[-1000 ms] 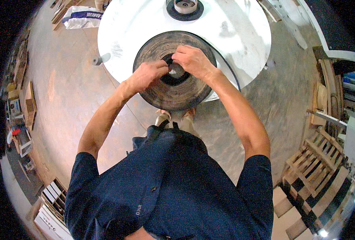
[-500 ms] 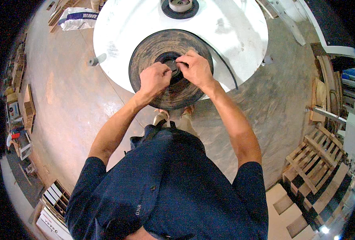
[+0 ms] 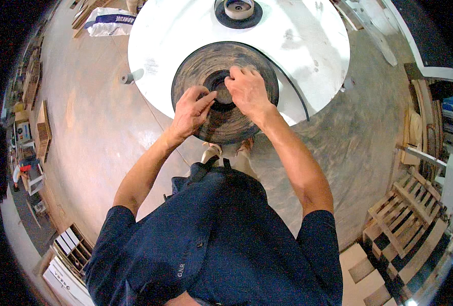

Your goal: The person picks up a sheet of paper, looks at it, and then handles a large roll of black tape on a white circular table, unspooling and rewinding part of it before walking away.

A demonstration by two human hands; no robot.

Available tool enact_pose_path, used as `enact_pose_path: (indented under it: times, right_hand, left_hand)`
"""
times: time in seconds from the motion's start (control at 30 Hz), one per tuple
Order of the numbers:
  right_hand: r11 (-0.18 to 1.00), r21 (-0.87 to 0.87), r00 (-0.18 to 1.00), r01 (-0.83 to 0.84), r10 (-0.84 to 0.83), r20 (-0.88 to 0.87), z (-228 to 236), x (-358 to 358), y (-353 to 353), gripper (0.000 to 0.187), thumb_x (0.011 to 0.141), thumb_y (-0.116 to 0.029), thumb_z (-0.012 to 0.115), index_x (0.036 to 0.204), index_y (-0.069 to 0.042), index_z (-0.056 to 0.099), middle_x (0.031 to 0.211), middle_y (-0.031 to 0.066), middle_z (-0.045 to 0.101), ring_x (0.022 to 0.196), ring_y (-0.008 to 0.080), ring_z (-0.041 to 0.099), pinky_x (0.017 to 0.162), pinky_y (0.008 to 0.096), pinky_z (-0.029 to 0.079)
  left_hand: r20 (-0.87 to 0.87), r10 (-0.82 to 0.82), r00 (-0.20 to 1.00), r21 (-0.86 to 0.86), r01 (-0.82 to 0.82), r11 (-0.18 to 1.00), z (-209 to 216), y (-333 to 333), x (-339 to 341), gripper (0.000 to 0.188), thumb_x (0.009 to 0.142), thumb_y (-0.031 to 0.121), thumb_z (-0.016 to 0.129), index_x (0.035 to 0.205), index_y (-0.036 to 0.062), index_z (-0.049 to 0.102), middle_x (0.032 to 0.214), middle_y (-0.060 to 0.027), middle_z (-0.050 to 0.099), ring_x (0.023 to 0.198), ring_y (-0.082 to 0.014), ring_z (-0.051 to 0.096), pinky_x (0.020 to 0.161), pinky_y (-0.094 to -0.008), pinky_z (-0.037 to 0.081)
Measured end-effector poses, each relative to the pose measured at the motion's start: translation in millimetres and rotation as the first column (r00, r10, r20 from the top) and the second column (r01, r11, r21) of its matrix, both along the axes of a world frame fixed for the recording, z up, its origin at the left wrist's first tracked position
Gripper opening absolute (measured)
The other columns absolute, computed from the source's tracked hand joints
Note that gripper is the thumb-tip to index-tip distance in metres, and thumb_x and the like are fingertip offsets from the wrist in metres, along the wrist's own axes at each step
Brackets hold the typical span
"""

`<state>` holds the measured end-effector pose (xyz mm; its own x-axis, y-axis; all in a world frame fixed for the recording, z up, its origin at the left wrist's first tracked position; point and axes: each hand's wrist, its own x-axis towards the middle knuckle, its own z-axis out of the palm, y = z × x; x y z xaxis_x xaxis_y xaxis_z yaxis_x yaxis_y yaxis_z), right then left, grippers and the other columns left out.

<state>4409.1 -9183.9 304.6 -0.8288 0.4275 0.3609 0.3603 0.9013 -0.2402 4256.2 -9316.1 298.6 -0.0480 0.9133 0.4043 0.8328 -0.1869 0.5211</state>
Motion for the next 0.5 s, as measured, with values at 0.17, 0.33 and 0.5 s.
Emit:
enact_pose_path:
  times: [0.17,0.33,0.5]
  right_hand:
    - [0.992,0.033,0.992,-0.118,0.116,0.042,6,-12,9,0.005,0.074,-0.010,0.058,0.072,-0.009,0.062,0.085,0.0037,0.055,0.085,0.0221,0.056,0.076,0.0360,0.048]
    - [0.881,0.120,0.886,-0.457,0.440,0.142,10,-26,22,0.005,0.071,-0.012,0.058,0.069,-0.010,0.062,0.084,0.0028,0.055,0.085,0.0202,0.055,0.075,0.0331,0.048]
    - [0.919,0.034,0.917,-0.392,0.394,-0.059,2,-23,29,0.015,0.074,-0.009,0.062,0.089,-0.007,0.065,0.098,0.0035,0.059,0.092,0.0236,0.057,0.077,0.0360,0.048]
  left_hand:
    - [-0.031,-0.088,0.996,-0.024,0.088,0.996,0,2,-1,0.023,0.074,0.006,0.068,0.097,0.0066,0.068,0.097,-0.0104,0.057,0.089,-0.0296,0.056,0.074,-0.0392,0.046]
    - [-0.026,-0.090,0.996,-0.024,0.089,0.996,3,5,4,0.018,0.073,0.012,0.070,0.090,0.0080,0.069,0.092,-0.0108,0.053,0.085,-0.0312,0.052,0.071,-0.0413,0.042]
    - [-0.033,-0.010,0.999,-0.031,0.009,0.999,-8,2,7,0.013,0.073,0.017,0.071,0.083,0.0089,0.070,0.089,-0.0090,0.051,0.080,-0.0296,0.049,0.069,-0.0404,0.039]
